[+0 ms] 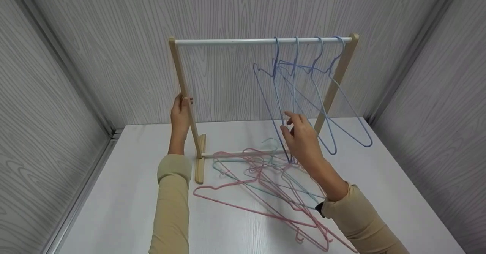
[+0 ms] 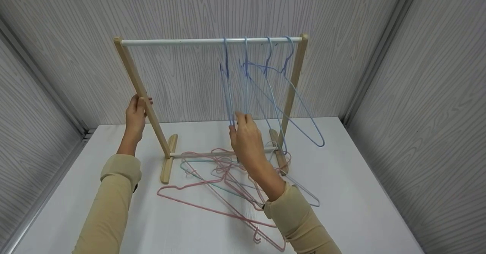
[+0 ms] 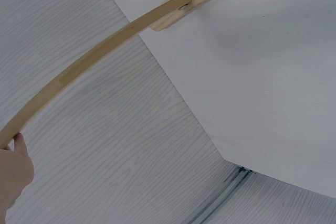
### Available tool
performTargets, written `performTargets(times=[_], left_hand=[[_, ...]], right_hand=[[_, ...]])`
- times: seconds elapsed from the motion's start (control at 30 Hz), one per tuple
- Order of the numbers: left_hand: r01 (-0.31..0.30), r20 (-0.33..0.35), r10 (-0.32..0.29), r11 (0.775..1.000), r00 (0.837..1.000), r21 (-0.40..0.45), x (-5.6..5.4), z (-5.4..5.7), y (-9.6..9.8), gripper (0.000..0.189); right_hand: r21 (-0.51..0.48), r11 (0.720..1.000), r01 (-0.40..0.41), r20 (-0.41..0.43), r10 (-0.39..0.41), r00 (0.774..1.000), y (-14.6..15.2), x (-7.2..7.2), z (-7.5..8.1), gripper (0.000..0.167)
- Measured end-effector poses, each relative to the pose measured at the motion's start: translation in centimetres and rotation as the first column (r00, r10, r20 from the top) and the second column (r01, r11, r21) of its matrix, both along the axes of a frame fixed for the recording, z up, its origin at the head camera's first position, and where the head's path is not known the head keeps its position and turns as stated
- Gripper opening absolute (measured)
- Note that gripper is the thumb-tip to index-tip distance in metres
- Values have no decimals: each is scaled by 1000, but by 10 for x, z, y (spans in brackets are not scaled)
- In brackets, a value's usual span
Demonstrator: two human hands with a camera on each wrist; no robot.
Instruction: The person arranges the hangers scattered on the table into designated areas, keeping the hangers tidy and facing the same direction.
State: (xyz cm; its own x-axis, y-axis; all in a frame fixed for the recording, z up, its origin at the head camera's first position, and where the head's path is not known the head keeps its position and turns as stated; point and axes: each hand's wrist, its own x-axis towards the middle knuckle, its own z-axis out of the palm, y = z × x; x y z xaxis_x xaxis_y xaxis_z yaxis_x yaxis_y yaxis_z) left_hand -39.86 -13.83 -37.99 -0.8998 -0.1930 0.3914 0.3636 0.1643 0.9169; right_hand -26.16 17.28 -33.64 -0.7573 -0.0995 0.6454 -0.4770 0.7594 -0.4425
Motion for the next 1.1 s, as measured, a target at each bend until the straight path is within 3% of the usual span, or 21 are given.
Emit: performTargets(times=[0.13,0.23,0.4,0.5,0.57,0.77,1.1], left_hand=[[1,-2,-1,1000,1000,-4,0,0,0,45],[2,-14,-2,1000,1000,-5,-1,0,1,43],[3,-31,-3,1000,1000,0,-2,0,1,42],[1,-34,-1,1000,999,-11,-1,-1,0,43],[1,-31,-1,1000,1000,-11,0,-1,0,44],[16,-6,-16,1000,1000,-25,3,0,-1,48],[2,-11,-2,1000,1000,-27,1,0,-1,47]], right_hand=[[-53,997,54,-46,-56,997,21,5,12,30],[-75,984,162,-97,-169,981,47,7,21,28],[-32,912,408,-62,-409,910,98,5,18,29],[18,873,488,1,-488,873,122,6,7,32],[47,862,504,5,-505,863,132,6,-2,32],[56,867,495,-89,-490,867,144,6,-22,24],[-27,884,467,-113,-467,877,137,10,-24,16]])
